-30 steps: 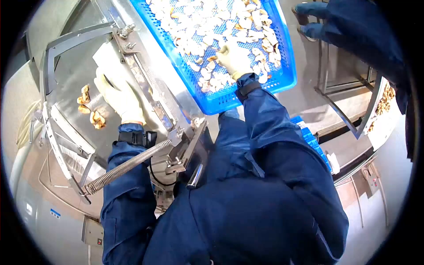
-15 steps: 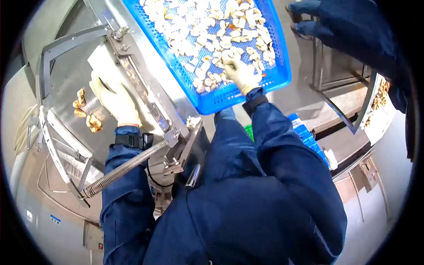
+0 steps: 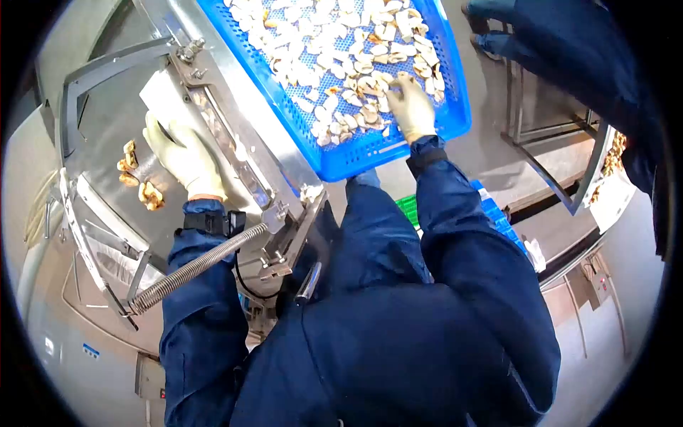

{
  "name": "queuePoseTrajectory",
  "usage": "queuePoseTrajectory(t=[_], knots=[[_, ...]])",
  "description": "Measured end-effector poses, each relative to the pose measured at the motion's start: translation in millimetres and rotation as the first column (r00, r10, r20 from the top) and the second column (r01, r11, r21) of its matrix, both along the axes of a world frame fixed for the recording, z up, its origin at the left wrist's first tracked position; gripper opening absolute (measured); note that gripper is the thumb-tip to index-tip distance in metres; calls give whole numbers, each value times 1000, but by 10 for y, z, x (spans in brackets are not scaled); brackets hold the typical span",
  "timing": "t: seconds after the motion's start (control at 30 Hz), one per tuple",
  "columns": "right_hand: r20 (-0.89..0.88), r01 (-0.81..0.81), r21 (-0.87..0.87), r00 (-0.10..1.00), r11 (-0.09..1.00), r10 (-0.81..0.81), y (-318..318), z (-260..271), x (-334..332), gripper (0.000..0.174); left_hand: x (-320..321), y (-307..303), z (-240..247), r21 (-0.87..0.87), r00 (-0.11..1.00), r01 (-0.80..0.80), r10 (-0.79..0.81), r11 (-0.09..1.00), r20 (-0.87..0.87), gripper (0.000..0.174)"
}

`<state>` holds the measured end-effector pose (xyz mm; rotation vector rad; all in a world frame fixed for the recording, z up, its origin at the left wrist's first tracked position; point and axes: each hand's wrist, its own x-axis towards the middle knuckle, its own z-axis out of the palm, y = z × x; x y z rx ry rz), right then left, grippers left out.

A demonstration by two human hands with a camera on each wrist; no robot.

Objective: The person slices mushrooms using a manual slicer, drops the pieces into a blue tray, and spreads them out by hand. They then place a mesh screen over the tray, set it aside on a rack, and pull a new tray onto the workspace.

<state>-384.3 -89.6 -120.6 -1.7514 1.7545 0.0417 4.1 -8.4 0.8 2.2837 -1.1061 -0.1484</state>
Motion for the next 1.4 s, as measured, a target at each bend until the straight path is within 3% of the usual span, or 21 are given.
queuePoseTrajectory(t=[0.07, 0.1, 0.2, 0.27, 0.33, 0.37, 0.4, 0.5, 0.6, 0.67, 0.73, 0.83, 0.93, 1.0, 1.07, 1.13, 1.2, 1.27, 1.37, 1.4], knots=[[15, -218, -210, 974, 953, 226, 8, -104, 134, 24, 0, -7, -7, -13, 1000, 9, -9, 1000, 2, 38], [22, -230, -263, 970, 937, 244, 44, -285, 128, 23, 1, -13, -17, -29, 1000, 13, -13, 999, 5, 38], [28, -214, -192, 974, 958, 224, -31, -374, 40, 21, -5, -16, -9, -18, 1000, 16, -16, 1000, 22, 38], [194, -83, -235, 972, 969, 130, -72, -325, -26, 19, 1, -3, 20, 25, 1000, 6, -6, 1000, 19, 41], [165, 142, -34, 977, 989, -134, -67, -110, -45, 23, 5, -6, 45, 77, 1000, -11, 11, 997, -1, 45], [178, 236, 4, 956, 972, -233, -46, -302, -158, 29, 24, 15, 3, 61, 1000, -11, 10, 998, 16, 47], [53, 203, -37, 978, 978, -201, -40, -294, -219, 36, 4, 22, 19, 71, 1000, -11, 10, 997, 16, 47], [-88, 177, 172, 982, 969, -164, -132, -99, -197, 39, 47, 27, -59, 44, 998, -41, 39, 998, 52, 47], [-93, 201, 67, 976, 977, -195, -207, -46, -107, 33, 61, 46, -92, 50, 998, -47, 44, 998, 53, 47], [-57, 68, -18, 996, 997, -69, -198, -245, -117, 30, 16, 7, 0, 54, 999, -19, 17, 998, 47, 46], [-111, 60, -6, 992, 998, -61, -279, -344, -86, 32, 13, 5, -23, 17, 999, -14, 13, 1000, 52, 44], [-35, 187, -30, 981, 982, -188, -290, -307, -86, 37, -7, -25, 51, 28, 999, -16, 18, 999, -48, 45], [-87, 133, -28, 987, 991, -135, -169, -198, -149, 38, 29, 34, -40, 35, 999, -48, 48, 998, -6, 48], [38, 76, -199, 997, 977, -70, -17, -14, -61, 34, 18, 21, -24, 51, 998, -50, 48, 997, 29, 48], [-3, -174, -216, 984, 961, 178, 155, -37, 21, 31, 14, 21, -25, 35, 998, -58, 59, 998, -11, 48], [-8, -241, -3, 971, 971, 241, 423, -213, 78, 28, 7, 27, -28, 28, 998, -59, 60, 998, -21, 48], [15, -278, 50, 960, 959, 278, 530, -204, 128, 24, 25, 32, -45, 29, 998, -56, 56, 998, 7, 47], [-112, -392, 77, 910, 917, 398, 669, -375, 92, 19, 42, 39, -51, 37, 999, -41, 39, 999, 35, 47], [71, -531, 93, 847, 842, 526, 742, -398, -86, 12, 34, 24, -40, 31, 999, -39, 38, 999, 21, 47], [34, -487, 118, 873, 865, 487, 755, -406, -74, 11, 18, 23, -19, 28, 999, -39, 39, 999, 7, 47]])
